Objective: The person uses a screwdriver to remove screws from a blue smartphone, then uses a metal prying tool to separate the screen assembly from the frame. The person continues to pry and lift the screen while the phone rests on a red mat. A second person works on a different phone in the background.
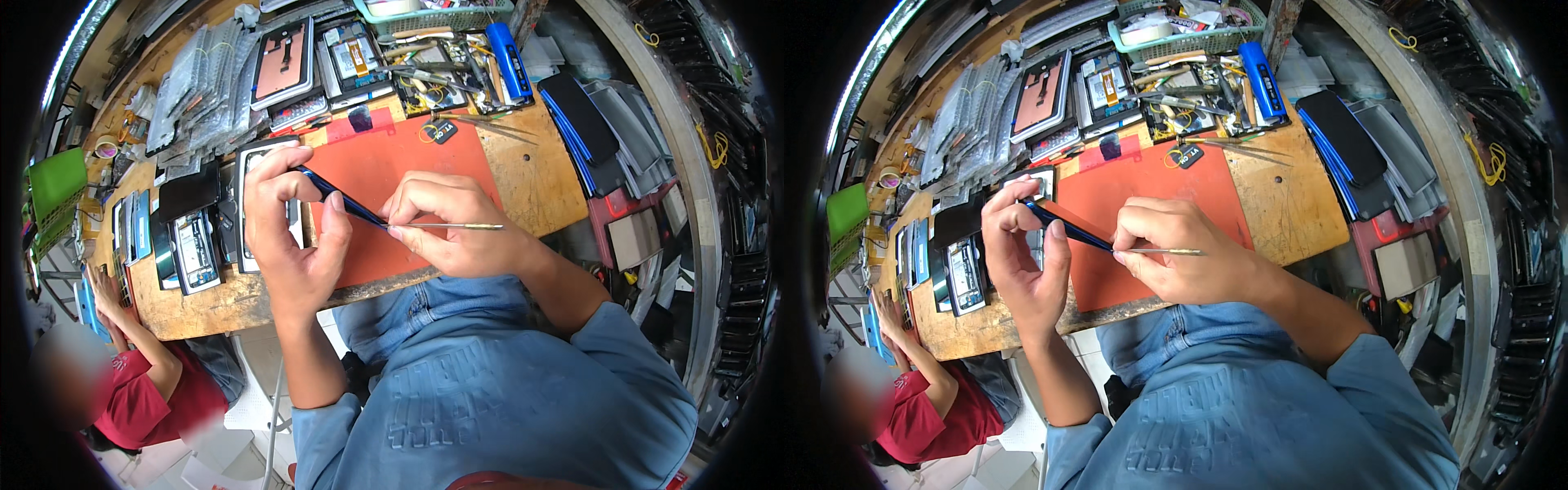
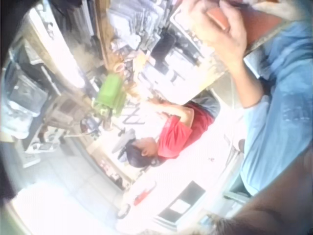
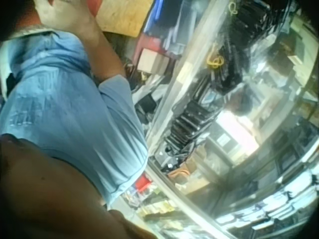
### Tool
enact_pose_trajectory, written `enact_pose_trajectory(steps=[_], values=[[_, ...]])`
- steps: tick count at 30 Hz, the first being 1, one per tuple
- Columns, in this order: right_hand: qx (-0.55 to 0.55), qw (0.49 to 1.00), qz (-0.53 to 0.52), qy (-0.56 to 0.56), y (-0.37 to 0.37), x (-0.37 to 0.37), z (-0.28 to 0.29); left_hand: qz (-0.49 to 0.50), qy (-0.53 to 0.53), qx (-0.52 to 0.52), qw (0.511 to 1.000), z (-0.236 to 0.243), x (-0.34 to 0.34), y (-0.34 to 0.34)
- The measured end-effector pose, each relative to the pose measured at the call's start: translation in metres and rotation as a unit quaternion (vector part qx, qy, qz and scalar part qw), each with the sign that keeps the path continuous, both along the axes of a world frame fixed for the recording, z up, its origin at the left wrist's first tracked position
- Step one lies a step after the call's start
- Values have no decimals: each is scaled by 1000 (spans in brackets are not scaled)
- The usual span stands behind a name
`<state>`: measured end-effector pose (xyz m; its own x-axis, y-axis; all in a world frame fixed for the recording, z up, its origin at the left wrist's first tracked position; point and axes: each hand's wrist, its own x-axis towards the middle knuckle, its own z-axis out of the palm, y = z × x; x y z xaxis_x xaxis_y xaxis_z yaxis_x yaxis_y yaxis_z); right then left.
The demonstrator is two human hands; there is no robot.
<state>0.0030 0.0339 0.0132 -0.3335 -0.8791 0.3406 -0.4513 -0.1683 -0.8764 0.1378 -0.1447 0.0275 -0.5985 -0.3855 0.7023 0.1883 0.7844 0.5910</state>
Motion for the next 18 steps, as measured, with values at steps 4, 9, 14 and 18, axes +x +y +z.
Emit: enact_pose_trajectory(steps=[4,9,14,18], values=[[6,1000,4,-1,4,2,-12,12,-18,-6,1000,-1,8,-3],[-40,999,15,6,7,5,-17,18,-48,-9,999,2,16,-6],[-64,998,19,18,12,8,-29,19,-32,24,999,-6,28,-4],[-47,995,24,89,15,7,-24,18,-43,33,998,-9,35,1]])
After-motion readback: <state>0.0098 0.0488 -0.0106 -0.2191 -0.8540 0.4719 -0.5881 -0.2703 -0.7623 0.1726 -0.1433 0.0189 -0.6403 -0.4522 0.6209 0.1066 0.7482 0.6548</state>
